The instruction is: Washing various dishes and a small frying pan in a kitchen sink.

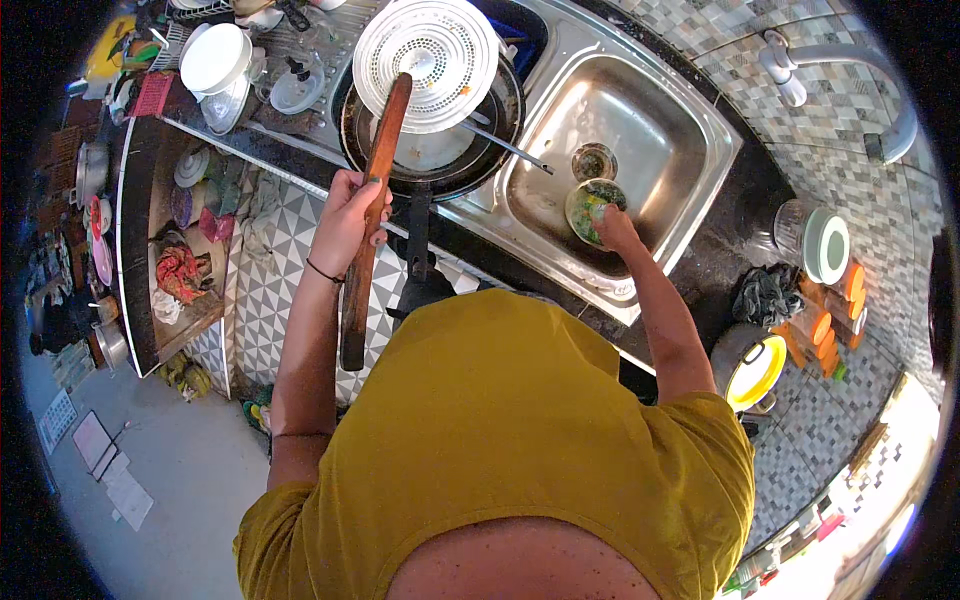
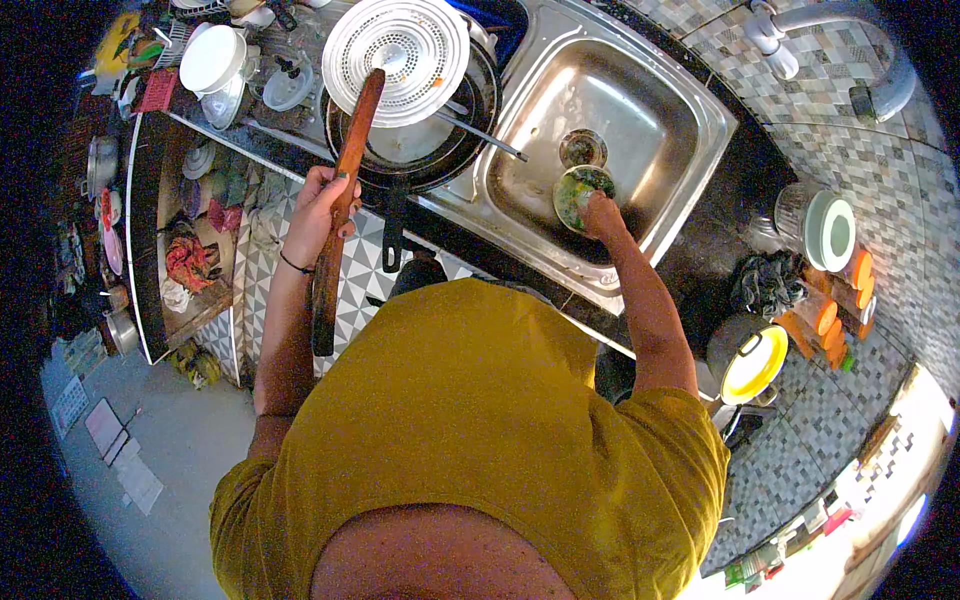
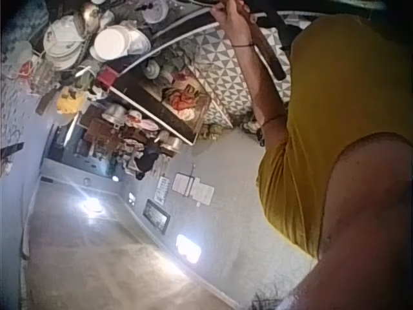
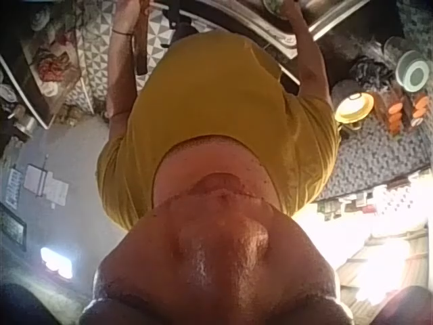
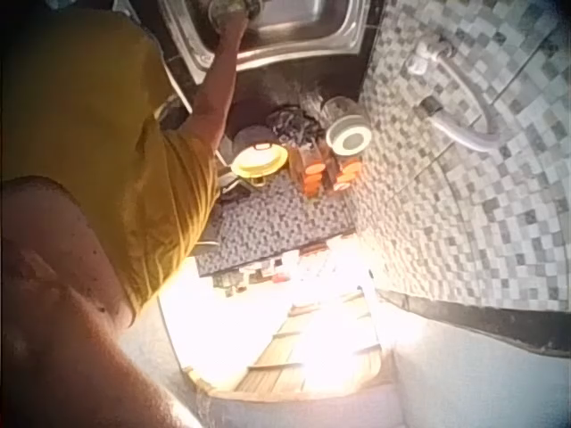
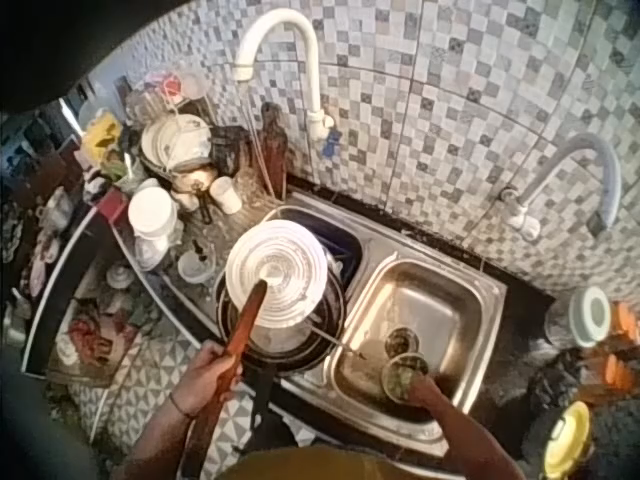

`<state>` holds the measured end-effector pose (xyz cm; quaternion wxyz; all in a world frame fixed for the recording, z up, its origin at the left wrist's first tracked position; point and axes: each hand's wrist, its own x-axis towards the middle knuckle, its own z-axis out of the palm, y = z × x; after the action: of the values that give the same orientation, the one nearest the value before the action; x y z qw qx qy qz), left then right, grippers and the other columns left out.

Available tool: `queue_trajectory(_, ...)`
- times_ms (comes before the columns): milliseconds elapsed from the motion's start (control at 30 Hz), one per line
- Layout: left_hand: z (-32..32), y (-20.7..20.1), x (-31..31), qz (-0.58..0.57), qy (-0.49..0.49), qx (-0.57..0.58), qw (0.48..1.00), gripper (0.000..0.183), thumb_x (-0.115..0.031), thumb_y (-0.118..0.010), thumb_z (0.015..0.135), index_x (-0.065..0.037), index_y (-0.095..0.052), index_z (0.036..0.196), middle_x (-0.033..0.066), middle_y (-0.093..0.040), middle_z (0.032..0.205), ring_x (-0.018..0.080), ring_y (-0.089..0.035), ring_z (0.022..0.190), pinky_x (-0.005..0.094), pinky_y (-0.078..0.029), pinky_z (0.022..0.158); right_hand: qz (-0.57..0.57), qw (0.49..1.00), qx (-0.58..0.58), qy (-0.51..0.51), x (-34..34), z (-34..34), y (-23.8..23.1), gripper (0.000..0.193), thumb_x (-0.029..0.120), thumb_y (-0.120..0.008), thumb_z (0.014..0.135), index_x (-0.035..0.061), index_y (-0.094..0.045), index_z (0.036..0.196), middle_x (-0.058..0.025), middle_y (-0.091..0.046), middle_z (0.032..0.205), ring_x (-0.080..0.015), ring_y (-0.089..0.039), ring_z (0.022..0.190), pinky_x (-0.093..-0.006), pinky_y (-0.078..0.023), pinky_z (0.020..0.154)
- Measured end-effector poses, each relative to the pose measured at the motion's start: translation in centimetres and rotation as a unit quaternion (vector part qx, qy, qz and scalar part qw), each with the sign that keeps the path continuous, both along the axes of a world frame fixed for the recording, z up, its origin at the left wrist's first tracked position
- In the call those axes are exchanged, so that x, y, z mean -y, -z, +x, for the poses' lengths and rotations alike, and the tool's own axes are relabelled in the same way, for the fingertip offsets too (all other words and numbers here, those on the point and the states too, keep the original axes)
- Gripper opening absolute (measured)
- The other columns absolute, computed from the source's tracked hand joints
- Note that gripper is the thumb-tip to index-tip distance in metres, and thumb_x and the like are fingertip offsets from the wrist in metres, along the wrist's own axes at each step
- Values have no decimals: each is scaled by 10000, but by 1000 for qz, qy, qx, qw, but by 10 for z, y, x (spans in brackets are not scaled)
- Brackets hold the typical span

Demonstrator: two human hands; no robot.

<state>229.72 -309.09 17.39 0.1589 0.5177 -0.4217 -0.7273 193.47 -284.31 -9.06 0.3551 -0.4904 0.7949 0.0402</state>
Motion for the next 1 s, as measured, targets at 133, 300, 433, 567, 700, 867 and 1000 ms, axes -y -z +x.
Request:
queue_trajectory(133, -4, -2, 1, -2, 6, 3, 1000, 135, -176, -482, 935, -121, -358, 938, 38, -527, 813, 90, -487, 636, 227, -381, 429, 19, 999, -33, 15, -4, 0, 21, 524, 345, -585, 836, -116, -441, 1039, -296, -607, 922, -408, -628, 862, -461, -518, 757)
queue_trajectory(300, -3, 0, 2, 2, -2, 3, 1000, 137, -171, -484, 934, -121, -356, 935, 42, -527, 813, 93, -494, 631, 225, -379, 423, 24, 997, -41, 62, 1, 7, 10, 482, 316, -563, 852, -105, -439, 1050, -294, -609, 923, -412, -628, 861, -461, -520, 760)
queue_trajectory(433, -3, 3, 4, -2, 4, -2, 1000, 140, -171, -482, 937, -119, -352, 939, 43, -528, 816, 93, -492, 625, 227, -379, 423, 41, 997, -56, -17, 3, 8, -2, 395, 280, -548, 850, -79, -509, 1012, -280, -616, 945, -412, -622, 886, -458, -517, 779)
queue_trajectory(567, -5, 0, 5, 4, 5, 7, 1000, 140, -169, -479, 939, -113, -351, 947, 44, -529, 818, 93, -490, 624, 229, -380, 426, 41, 997, -28, 59, 10, 15, -21, 355, 278, -533, 844, -54, -581, 959, -272, -618, 963, -397, -619, 912, -455, -509, 808)
queue_trajectory(700, -9, -2, 5, 8, 4, 7, 1000, 137, -166, -476, 940, -108, -353, 953, 45, -528, 816, 94, -489, 625, 231, -383, 430, 60, 994, -23, 85, 9, 13, -14, 455, 372, -552, 840, -51, -557, 1007, -279, -614, 957, -405, -599, 935, -466, -481, 833)
queue_trajectory(867, -9, -1, 6, 5, 2, 5, 1000, 129, -164, -475, 941, -109, -358, 949, 47, -525, 816, 98, -490, 630, 233, -383, 433, 11, 996, -72, 44, 4, 16, -14, 417, 343, -497, 868, -42, -571, 1010, -267, -603, 1008, -399, -621, 897, -447, -505, 820)
queue_trajectory(1000, -9, 0, 7, 7, 0, 8, 1000, 127, -161, -475, 941, -108, -360, 945, 49, -523, 814, 101, -491, 632, 232, -380, 431, 51, 996, -62, 48, 15, 15, -24, 444, 386, -466, 885, -20, -575, 1030, -260, -592, 1036, -399, -623, 888, -437, -501, 834)
